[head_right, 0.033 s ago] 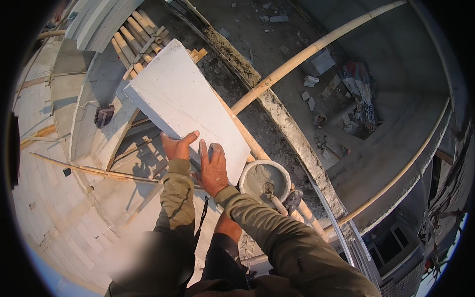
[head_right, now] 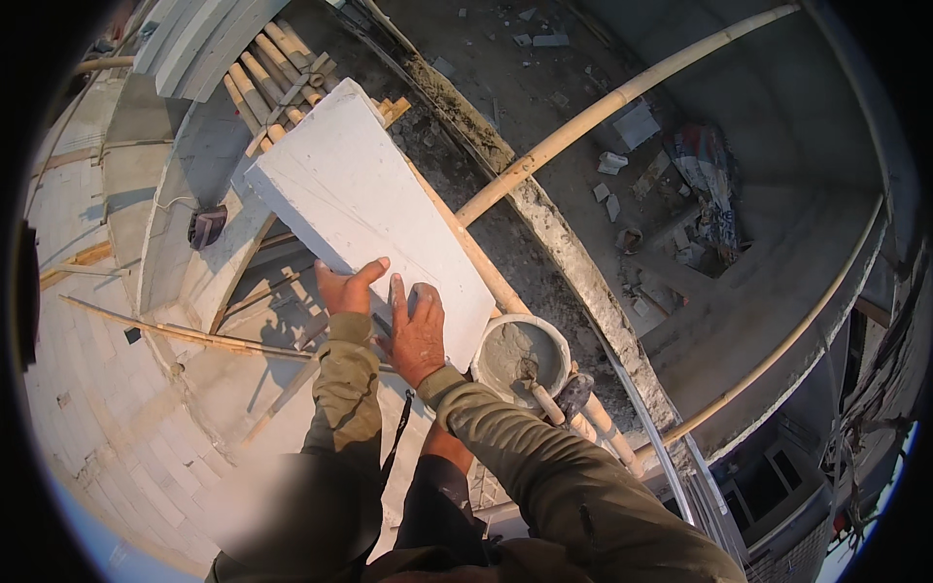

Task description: The person builds a wall by applying mortar to lightweight concrete blocks with a trowel, positioning the blocks on a scaffold, measuring dimensions with a tape measure, and shaping a block using a masonry hatchet.

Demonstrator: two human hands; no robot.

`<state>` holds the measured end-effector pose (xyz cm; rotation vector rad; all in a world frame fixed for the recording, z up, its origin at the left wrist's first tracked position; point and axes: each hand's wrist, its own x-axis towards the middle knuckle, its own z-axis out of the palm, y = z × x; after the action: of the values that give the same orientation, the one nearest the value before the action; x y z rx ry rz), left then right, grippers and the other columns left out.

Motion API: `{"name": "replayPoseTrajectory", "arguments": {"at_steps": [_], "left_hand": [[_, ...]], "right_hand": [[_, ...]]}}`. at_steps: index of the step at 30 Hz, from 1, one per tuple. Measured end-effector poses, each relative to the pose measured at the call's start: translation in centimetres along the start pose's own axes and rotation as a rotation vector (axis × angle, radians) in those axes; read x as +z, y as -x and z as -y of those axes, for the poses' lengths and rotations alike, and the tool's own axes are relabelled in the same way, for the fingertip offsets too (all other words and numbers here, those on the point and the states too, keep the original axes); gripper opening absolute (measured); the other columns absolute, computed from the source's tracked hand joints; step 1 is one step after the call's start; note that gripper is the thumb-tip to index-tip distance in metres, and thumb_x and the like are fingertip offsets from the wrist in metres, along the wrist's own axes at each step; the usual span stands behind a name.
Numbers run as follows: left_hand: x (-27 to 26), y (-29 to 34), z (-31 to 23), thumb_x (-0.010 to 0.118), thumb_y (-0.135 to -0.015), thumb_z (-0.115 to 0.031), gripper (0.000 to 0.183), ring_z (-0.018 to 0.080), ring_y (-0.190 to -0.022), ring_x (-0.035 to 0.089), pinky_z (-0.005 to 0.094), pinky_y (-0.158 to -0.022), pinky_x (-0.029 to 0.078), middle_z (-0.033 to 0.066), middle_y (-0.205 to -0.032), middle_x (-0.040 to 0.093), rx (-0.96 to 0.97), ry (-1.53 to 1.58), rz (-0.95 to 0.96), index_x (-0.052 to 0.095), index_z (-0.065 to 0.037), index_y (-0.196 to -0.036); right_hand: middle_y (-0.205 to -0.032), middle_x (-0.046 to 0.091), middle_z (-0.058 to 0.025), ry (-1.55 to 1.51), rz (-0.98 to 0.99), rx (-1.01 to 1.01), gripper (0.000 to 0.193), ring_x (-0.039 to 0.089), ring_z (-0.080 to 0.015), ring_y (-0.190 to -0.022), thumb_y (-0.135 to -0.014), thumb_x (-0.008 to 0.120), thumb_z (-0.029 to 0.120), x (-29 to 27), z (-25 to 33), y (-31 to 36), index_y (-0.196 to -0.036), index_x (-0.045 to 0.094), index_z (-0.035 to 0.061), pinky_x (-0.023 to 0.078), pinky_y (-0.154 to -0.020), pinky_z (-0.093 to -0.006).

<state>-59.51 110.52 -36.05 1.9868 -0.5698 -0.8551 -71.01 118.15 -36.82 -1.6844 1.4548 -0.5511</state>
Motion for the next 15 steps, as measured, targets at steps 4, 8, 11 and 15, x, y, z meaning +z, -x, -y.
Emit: {"name": "replayPoseTrajectory", "arguments": {"at_steps": [4,8,11,15], "left_hand": [[-2.5,4.0,-5.8,0.085,-0.070,-0.001,0.081,0.0300,-0.112,0.061,0.0390,-0.098,0.051,0.0245,-0.125,0.058,-0.109,0.206,0.016,0.039,0.017,-0.135],[-6.5,10.6,-12.7,0.084,-0.069,-0.008,0.076,0.0301,-0.109,0.060,0.0417,-0.096,0.050,0.0226,-0.123,0.059,-0.180,0.248,-0.044,0.046,0.016,-0.131],[-7.2,15.5,-13.9,0.083,-0.072,-0.011,0.061,0.0296,-0.110,0.060,0.0435,-0.097,0.049,0.0200,-0.122,0.062,-0.176,0.426,-0.103,0.058,0.012,-0.123],[-5.8,19.8,-12.5,0.081,-0.077,-0.020,0.044,0.0284,-0.107,0.062,0.0442,-0.094,0.050,0.0173,-0.122,0.065,-0.423,0.525,-0.026,0.071,0.005,-0.111]], "right_hand": [[-0.139,0.038,-0.0246,0.110,-0.135,-0.048,0.110,0.037,-0.0463,-0.132,-0.065,0.091,0.021,-3.2,4.7,1.5,-0.158,0.033,0.0074,0.033,-0.108,-0.0579],[-0.137,0.043,-0.0261,0.231,-0.022,-0.222,0.093,0.042,-0.0475,-0.129,-0.075,0.082,0.018,-10.8,10.4,4.2,-0.156,0.038,0.0070,0.037,-0.107,-0.0586],[-0.136,0.047,-0.0286,0.465,-0.021,-0.348,0.075,0.045,-0.0506,-0.130,-0.089,0.069,0.020,-14.8,12.3,6.6,-0.156,0.038,0.0068,0.038,-0.108,-0.0601],[-0.135,0.050,-0.0296,0.733,0.079,-0.448,0.066,0.047,-0.0507,-0.130,-0.097,0.056,0.024,-22.9,14.3,9.3,-0.156,0.035,0.0023,0.038,-0.108,-0.0624]]}}
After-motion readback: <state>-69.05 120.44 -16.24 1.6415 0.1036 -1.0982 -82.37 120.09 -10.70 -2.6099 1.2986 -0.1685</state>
